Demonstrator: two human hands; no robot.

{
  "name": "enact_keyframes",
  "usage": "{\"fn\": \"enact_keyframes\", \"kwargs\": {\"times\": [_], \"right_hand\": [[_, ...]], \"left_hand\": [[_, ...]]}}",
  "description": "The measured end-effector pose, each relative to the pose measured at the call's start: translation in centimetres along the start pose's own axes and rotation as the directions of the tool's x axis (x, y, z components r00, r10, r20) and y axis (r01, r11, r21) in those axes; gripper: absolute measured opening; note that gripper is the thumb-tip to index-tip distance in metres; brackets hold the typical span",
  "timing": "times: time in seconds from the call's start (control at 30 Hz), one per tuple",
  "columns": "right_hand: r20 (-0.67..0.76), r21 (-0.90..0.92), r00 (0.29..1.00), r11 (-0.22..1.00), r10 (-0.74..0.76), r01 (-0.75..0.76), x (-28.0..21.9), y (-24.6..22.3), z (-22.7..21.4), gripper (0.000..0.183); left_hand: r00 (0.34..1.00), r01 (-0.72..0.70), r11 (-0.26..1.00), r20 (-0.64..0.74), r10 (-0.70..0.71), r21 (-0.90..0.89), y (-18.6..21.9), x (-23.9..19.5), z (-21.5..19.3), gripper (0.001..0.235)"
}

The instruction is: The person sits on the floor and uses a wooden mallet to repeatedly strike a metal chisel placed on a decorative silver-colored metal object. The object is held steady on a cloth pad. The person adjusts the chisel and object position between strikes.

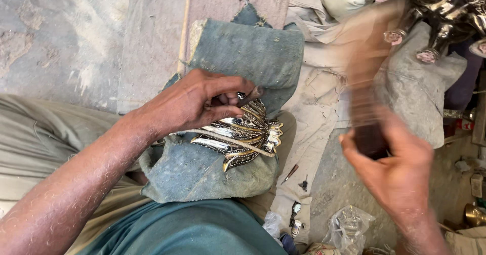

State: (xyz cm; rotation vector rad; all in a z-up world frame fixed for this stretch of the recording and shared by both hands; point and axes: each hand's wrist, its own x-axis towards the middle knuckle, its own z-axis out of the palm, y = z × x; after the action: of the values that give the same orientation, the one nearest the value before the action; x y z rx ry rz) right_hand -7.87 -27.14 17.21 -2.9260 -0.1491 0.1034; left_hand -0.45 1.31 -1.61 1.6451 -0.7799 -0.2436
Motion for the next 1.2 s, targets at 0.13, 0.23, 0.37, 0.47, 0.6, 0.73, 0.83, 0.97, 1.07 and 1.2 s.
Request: {"fn": "enact_keyframes", "kwargs": {"times": [0.13, 0.23, 0.37, 0.47, 0.6, 0.73, 0.83, 0.97, 1.07, 1.2], "right_hand": [[-0.109, 0.125, 0.989, 0.985, -0.103, 0.117, -0.8, -0.6, 0.5, 0.053], [-0.121, 0.230, 0.992, 0.973, 0.030, -0.002, -1.6, -0.7, 1.0, 0.052], [0.041, -0.038, 0.999, 0.999, -0.027, 0.028, -2.0, 1.8, 2.1, 0.057], [0.023, 0.287, 0.982, 0.940, 0.187, -0.185, -2.4, 3.9, 4.8, 0.039], [0.242, 0.796, 0.904, 0.460, 0.354, -0.393, -4.6, 5.0, 6.2, 0.041], [0.006, 0.891, 0.958, 0.433, 0.285, -0.134, -5.5, 4.6, 4.2, 0.049], [-0.063, 0.932, 0.977, 0.362, 0.203, -0.015, -5.0, 4.4, 3.1, 0.058], [0.091, 0.819, 0.969, 0.536, 0.228, -0.203, -3.6, 4.7, 2.2, 0.048], [0.062, 0.520, 0.981, 0.833, 0.183, -0.188, -2.7, 4.8, 0.9, 0.030], [0.313, -0.214, 0.935, 0.971, 0.167, -0.102, -1.1, 5.0, -0.8, 0.023]], "left_hand": [[0.999, -0.037, 0.999, -0.003, 0.037, -0.015, -0.1, 0.3, 0.1, 0.040], [1.000, -0.026, 1.000, 0.001, 0.026, 0.010, -0.4, -0.5, 0.1, 0.040], [0.975, -0.205, 0.978, -0.082, 0.207, 0.023, 0.5, 0.1, 0.1, 0.035], [0.989, -0.016, 0.997, -0.147, 0.004, -0.080, 1.2, 0.0, 0.6, 0.037], [0.989, -0.080, 0.996, -0.127, 0.074, -0.042, 2.3, 1.4, 1.2, 0.035], [0.999, 0.044, 0.997, -0.026, -0.045, -0.068, 2.6, 2.4, 1.6, 0.030], [0.999, 0.036, 0.999, 0.001, -0.036, -0.036, 2.5, 2.5, 1.7, 0.031], [1.000, 0.005, 1.000, -0.011, -0.005, -0.003, 2.4, 2.5, 1.7, 0.034], [0.999, -0.041, 0.999, 0.012, 0.041, -0.018, 2.2, 2.1, 1.7, 0.034], [0.992, -0.120, 0.991, -0.023, 0.121, 0.062, 2.5, 1.6, 1.9, 0.026]]}}
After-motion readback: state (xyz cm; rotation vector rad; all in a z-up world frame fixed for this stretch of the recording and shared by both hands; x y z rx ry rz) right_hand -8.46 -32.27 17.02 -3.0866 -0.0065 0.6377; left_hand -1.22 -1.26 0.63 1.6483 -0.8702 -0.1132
